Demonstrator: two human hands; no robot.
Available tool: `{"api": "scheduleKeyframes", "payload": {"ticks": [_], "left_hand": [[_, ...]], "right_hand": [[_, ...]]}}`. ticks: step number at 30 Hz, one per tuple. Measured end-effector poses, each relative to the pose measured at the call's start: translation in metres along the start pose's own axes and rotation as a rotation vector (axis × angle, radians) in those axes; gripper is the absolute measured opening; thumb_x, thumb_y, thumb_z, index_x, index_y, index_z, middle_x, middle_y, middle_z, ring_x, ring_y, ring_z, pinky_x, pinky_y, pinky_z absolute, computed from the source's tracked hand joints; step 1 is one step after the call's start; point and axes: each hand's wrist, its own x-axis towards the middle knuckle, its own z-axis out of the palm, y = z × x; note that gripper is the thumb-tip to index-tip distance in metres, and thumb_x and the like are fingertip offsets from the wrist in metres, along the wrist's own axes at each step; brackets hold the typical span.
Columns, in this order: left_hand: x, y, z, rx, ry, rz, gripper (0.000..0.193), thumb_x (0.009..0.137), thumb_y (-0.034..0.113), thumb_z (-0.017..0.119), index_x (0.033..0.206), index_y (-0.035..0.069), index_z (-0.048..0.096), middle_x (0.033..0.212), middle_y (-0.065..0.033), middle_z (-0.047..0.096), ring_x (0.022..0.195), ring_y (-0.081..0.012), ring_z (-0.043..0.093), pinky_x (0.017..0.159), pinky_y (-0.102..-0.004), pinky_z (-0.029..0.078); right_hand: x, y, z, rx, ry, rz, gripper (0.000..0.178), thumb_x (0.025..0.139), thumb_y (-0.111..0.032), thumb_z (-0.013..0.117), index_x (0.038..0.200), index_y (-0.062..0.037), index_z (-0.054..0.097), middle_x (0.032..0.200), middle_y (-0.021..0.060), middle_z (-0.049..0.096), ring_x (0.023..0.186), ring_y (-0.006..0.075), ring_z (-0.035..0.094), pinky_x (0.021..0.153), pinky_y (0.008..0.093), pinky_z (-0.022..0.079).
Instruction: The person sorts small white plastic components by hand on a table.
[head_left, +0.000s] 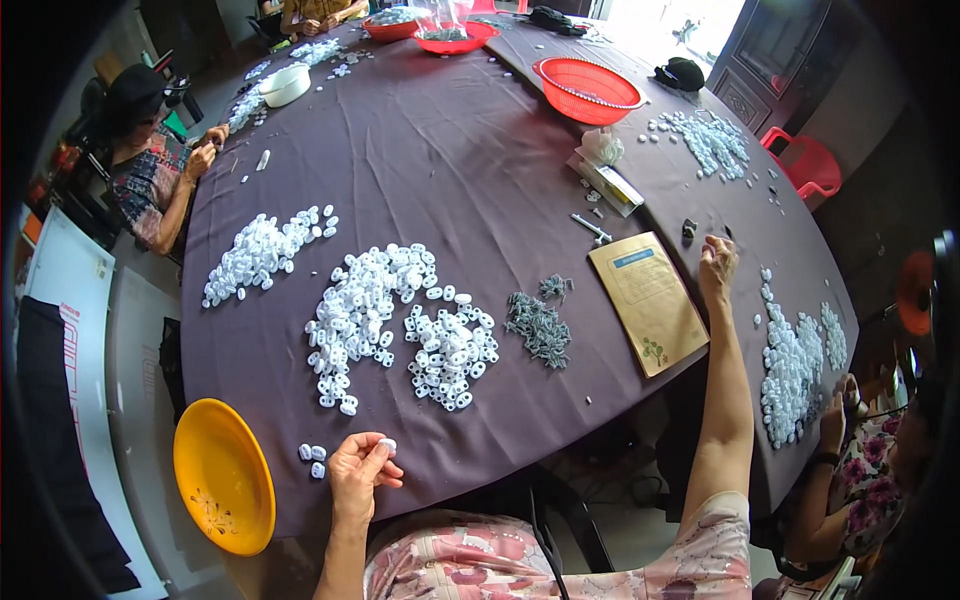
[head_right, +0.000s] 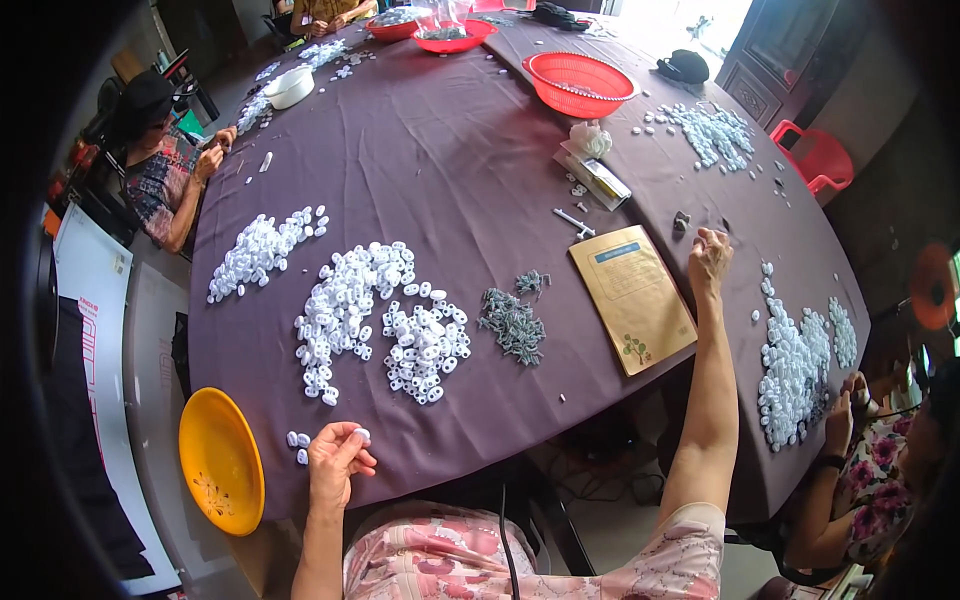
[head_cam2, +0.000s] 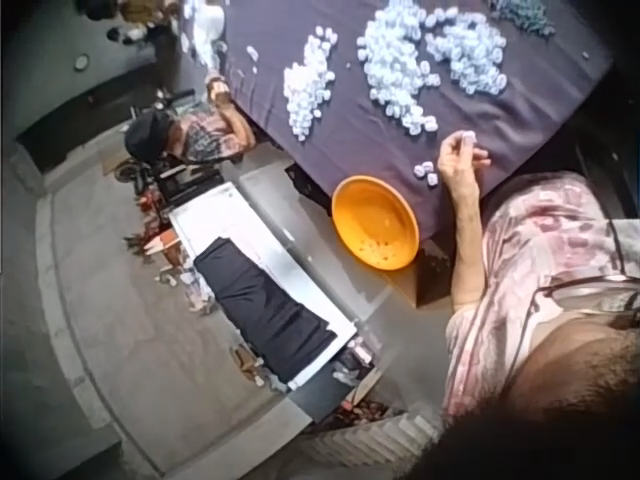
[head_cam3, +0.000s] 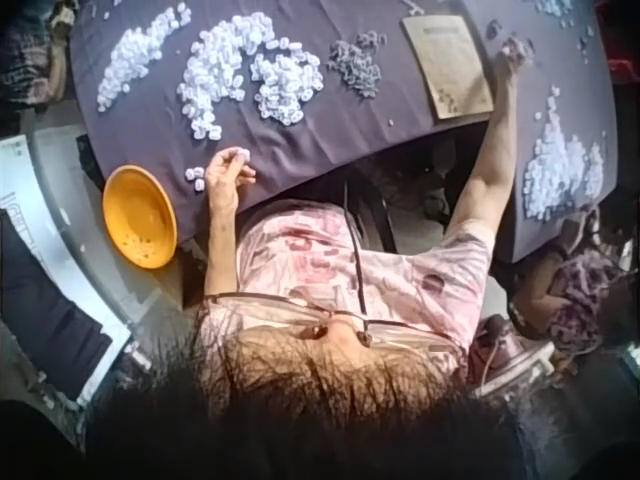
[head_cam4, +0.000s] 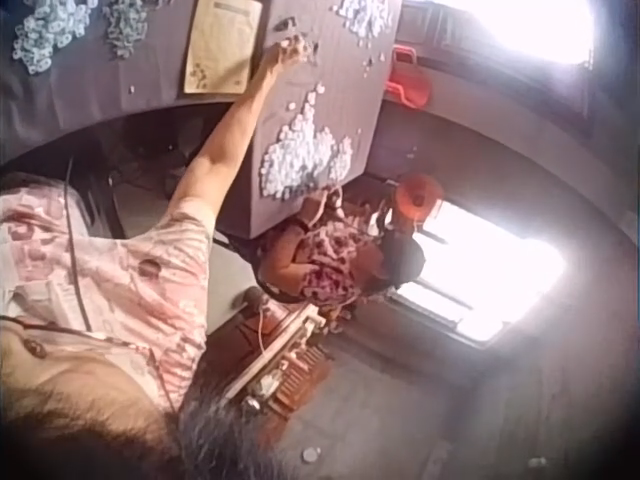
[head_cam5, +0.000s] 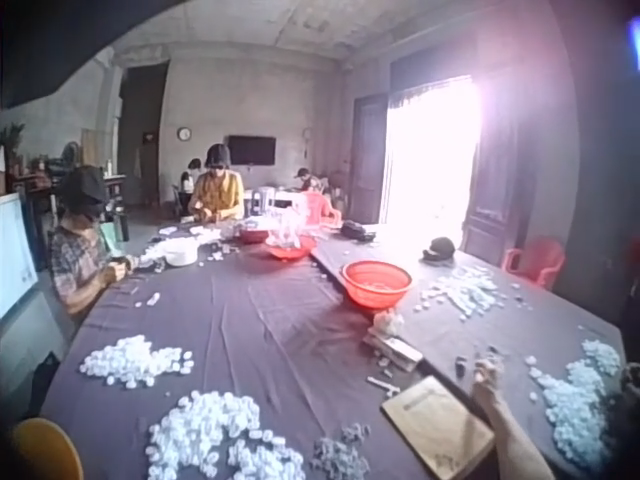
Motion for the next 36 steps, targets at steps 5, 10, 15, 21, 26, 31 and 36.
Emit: {"api": "scheduleKeyframes", "payload": {"ticks": [5,10,15,21,26,31,36], "left_hand": [[-0.001,0.002,0.002,0.024,0.021,-0.003,0.014,0.082,0.008,0.059,0.092,-0.002,0.054,0.073,-0.0073,0.059,0.051,-0.0129,0.059,0.041,-0.0226,0.05],[0.0,0.001,0.001,0.016,0.018,-0.02,0.016,0.081,0.009,0.06,0.092,-0.002,0.054,0.074,-0.0076,0.059,0.052,-0.0127,0.059,0.041,-0.022,0.05],[-0.001,0.003,0.003,0.041,0.027,-0.019,0.016,0.082,0.008,0.059,0.092,-0.002,0.054,0.075,-0.0076,0.059,0.052,-0.0122,0.059,0.041,-0.0213,0.05],[0.0,0.002,0.003,0.048,0.021,-0.017,0.016,0.082,0.009,0.059,0.093,-0.002,0.054,0.075,-0.0073,0.059,0.052,-0.0115,0.059,0.04,-0.021,0.049],[-0.002,0.003,0.003,0.046,0.015,-0.011,0.016,0.082,0.009,0.059,0.092,-0.002,0.055,0.074,-0.0069,0.059,0.052,-0.0113,0.059,0.04,-0.0211,0.049],[0.0,0.002,0.0,0.032,-0.006,-0.007,0.015,0.082,0.009,0.059,0.092,-0.002,0.055,0.075,-0.007,0.059,0.053,-0.0114,0.059,0.041,-0.0213,0.05],[-0.003,0.006,-0.002,-0.048,0.004,-0.036,0.013,0.082,0.006,0.057,0.093,0.0,0.055,0.077,-0.0097,0.061,0.054,-0.0134,0.06,0.043,-0.0224,0.051]], "right_hand": [[0.013,0.001,0.013,-0.073,0.002,-0.073,0.014,0.075,-0.01,0.055,0.085,-0.0071,0.064,0.088,0.0127,0.058,0.083,0.0291,0.055,0.073,0.0376,0.043],[0.024,0.008,0.026,-0.11,-0.053,-0.1,0.013,0.076,-0.01,0.052,0.082,-0.0074,0.063,0.082,0.0149,0.059,0.076,0.0317,0.057,0.067,0.04,0.044],[0.023,-0.002,0.022,-0.062,-0.073,-0.101,0.014,0.076,-0.009,0.05,0.082,-0.007,0.062,0.08,0.0155,0.06,0.074,0.0324,0.058,0.065,0.0408,0.045],[0.021,-0.004,0.011,-0.104,-0.19,-0.139,0.017,0.075,-0.005,0.048,0.084,-0.006,0.063,0.083,0.0146,0.06,0.077,0.0314,0.059,0.068,0.0398,0.046],[0.02,0.004,0.013,-0.142,-0.242,-0.164,0.029,0.073,-0.003,0.046,0.095,-0.0084,0.064,0.091,0.0158,0.061,0.084,0.0313,0.058,0.073,0.0379,0.046],[0.012,0.004,-0.005,-0.119,-0.277,-0.119,0.037,0.071,-0.007,0.046,0.105,-0.0081,0.059,0.094,0.0159,0.061,0.086,0.0312,0.058,0.075,0.037,0.046],[0.008,-0.016,-0.022,0.262,-0.164,0.171,0.043,0.071,-0.009,0.048,0.113,-0.0035,0.054,0.07,0.0056,0.055,0.06,0.0127,0.05,0.056,0.0269,0.041]]}}
